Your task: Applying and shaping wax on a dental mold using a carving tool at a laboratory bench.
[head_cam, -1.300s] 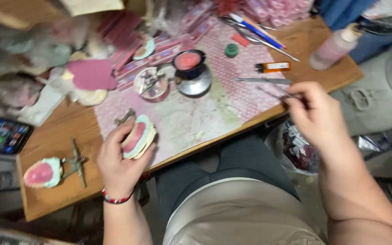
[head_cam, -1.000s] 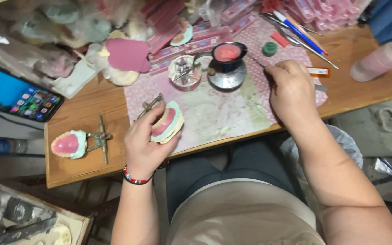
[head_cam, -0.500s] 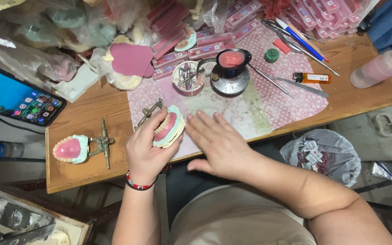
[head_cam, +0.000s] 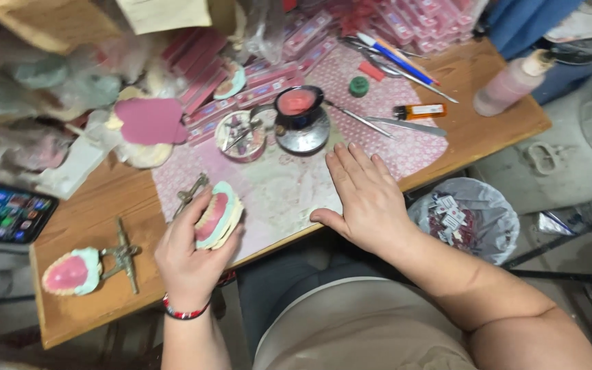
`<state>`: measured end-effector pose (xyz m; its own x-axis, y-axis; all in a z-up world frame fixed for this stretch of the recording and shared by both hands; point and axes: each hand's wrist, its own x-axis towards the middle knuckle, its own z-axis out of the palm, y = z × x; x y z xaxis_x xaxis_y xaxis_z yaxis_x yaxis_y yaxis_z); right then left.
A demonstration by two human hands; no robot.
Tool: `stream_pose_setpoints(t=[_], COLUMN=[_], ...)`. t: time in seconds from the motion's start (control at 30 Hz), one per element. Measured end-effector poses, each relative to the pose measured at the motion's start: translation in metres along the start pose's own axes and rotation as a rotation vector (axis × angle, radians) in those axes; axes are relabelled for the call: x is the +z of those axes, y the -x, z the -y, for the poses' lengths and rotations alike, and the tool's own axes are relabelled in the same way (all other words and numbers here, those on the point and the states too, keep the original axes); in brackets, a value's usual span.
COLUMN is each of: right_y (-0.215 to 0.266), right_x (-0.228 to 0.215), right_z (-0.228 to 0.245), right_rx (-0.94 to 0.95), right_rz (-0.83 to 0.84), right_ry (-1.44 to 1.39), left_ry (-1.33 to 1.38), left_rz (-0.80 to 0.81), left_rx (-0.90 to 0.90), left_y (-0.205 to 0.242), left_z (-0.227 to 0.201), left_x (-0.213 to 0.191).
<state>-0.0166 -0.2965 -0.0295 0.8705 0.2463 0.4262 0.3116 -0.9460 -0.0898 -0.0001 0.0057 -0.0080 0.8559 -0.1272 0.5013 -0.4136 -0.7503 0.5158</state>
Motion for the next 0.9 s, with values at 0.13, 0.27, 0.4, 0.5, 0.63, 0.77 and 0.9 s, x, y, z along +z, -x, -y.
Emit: stream_pose_setpoints(t=[0.13, 0.27, 0.4, 0.5, 0.63, 0.77, 0.9], right_y=[0.015, 0.037, 0.056, 0.072, 0.113, 0.183, 0.184], right_x=[-0.009, -0.016, -0.031, -0.051, -0.063, -0.025, -0.024], right_z=[-0.018, -0.043, -0.077, -0.112, -0.176, -0.249, -0.25], right_rx=[0.077, 0.174, 0.372, 0.539, 1.057, 1.176, 1.127], right_rz=[0.022, 0.01, 0.098, 0.099, 0.52, 0.418, 0.304], right_ry=[0.01, 0.069, 0.197, 0.251, 0.174, 0.238, 0.377], left_ry=[0.041, 0.047, 0.027, 0.031, 0.033, 0.022, -0.038], left_rz=[-0.012, 0.006, -0.002, -0.007, 0.003, 0.0, 0.01], left_rx=[0.045, -0.019, -0.044, -0.037, -0.067, -0.056, 0.006], left_y=[-0.001, -0.004, -0.001, 0.0, 0.001, -0.001, -0.002], left_z=[-0.006, -0.013, -0.011, -0.011, -0.011, -0.01, -0.006], left_x=[-0.002, -0.004, -0.002, -0.001, -0.001, 0.0, 0.0])
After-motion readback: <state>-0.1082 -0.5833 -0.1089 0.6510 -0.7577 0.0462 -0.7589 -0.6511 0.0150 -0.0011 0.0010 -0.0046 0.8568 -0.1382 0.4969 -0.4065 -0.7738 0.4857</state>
